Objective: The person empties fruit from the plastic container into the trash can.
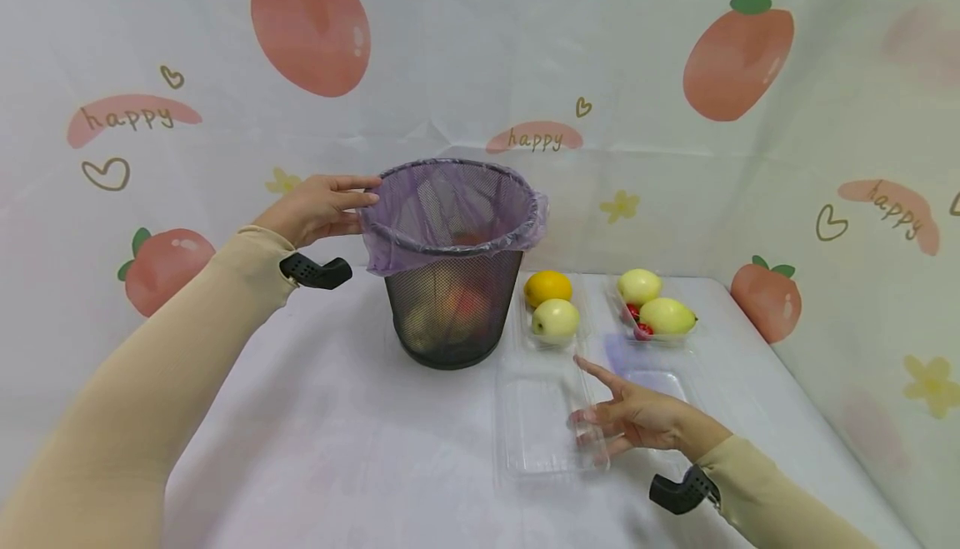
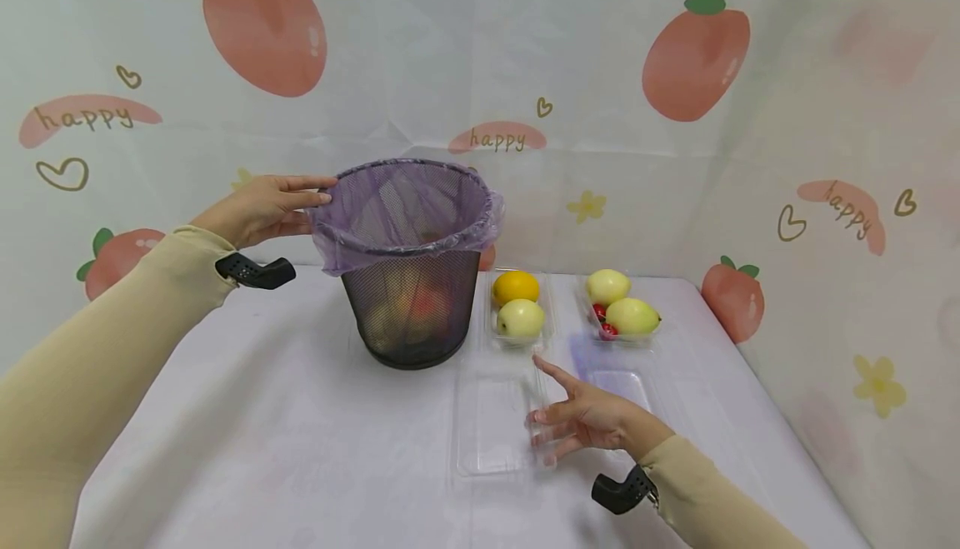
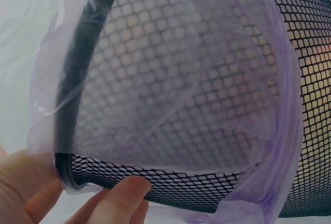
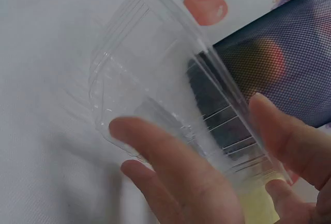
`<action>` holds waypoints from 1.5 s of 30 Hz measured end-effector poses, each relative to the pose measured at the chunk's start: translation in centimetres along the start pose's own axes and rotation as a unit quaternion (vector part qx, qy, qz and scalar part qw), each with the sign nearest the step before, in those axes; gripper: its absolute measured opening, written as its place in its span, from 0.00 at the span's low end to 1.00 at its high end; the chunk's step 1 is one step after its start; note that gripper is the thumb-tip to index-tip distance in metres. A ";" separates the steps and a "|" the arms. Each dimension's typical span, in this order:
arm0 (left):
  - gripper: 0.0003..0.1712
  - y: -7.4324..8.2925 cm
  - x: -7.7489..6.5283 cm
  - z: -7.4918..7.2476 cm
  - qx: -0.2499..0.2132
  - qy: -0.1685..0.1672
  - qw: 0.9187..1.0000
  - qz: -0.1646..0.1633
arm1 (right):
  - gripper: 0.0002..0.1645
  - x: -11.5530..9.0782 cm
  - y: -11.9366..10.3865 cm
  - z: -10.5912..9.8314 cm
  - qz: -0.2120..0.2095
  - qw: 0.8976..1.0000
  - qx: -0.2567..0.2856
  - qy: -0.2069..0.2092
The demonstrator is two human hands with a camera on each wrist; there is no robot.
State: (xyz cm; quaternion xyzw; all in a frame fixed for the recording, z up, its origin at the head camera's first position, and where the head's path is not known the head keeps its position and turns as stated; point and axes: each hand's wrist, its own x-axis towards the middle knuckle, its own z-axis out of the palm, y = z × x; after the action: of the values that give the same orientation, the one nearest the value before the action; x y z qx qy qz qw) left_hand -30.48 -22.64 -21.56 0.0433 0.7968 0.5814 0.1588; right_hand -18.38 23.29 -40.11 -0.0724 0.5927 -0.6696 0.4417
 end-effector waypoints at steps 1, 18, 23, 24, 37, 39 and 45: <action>0.33 0.0 0.0 0.0 -0.001 0.000 1.000 -0.001 | 0.57 0.0 0.0 -0.1 0.001 1.000 -0.001 -0.003; 0.34 0.1 -0.1 0.0 0.001 0.001 1.000 0.002 | 0.59 0.3 0.2 0.1 0.029 0.998 -0.026 0.048; 0.34 0.0 0.0 0.0 0.007 0.003 1.000 0.001 | 0.59 0.2 0.4 0.2 0.027 0.998 -0.021 0.044; 0.34 -0.1 0.0 0.0 0.009 0.003 1.000 0.002 | 0.59 0.2 0.4 0.2 0.027 0.998 -0.020 0.044; 0.34 0.1 0.0 0.0 0.012 0.004 1.000 0.001 | 0.46 -0.5 -0.5 0.6 0.042 0.993 -0.062 0.085; 0.34 0.1 0.0 0.0 0.012 0.005 1.000 0.000 | 0.45 -0.8 -0.8 0.5 0.037 0.993 -0.072 0.088; 0.34 0.1 0.1 0.0 0.009 0.005 1.000 -0.002 | 0.44 -2.1 -2.2 0.0 0.012 0.993 -0.089 0.081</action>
State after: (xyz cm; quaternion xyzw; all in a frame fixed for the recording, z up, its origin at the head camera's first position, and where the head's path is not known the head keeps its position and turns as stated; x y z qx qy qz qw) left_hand -30.58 -22.56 -21.50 0.0403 0.8030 0.5739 0.1552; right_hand -18.25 24.48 -37.36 -0.0498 0.6847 -0.6124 0.3920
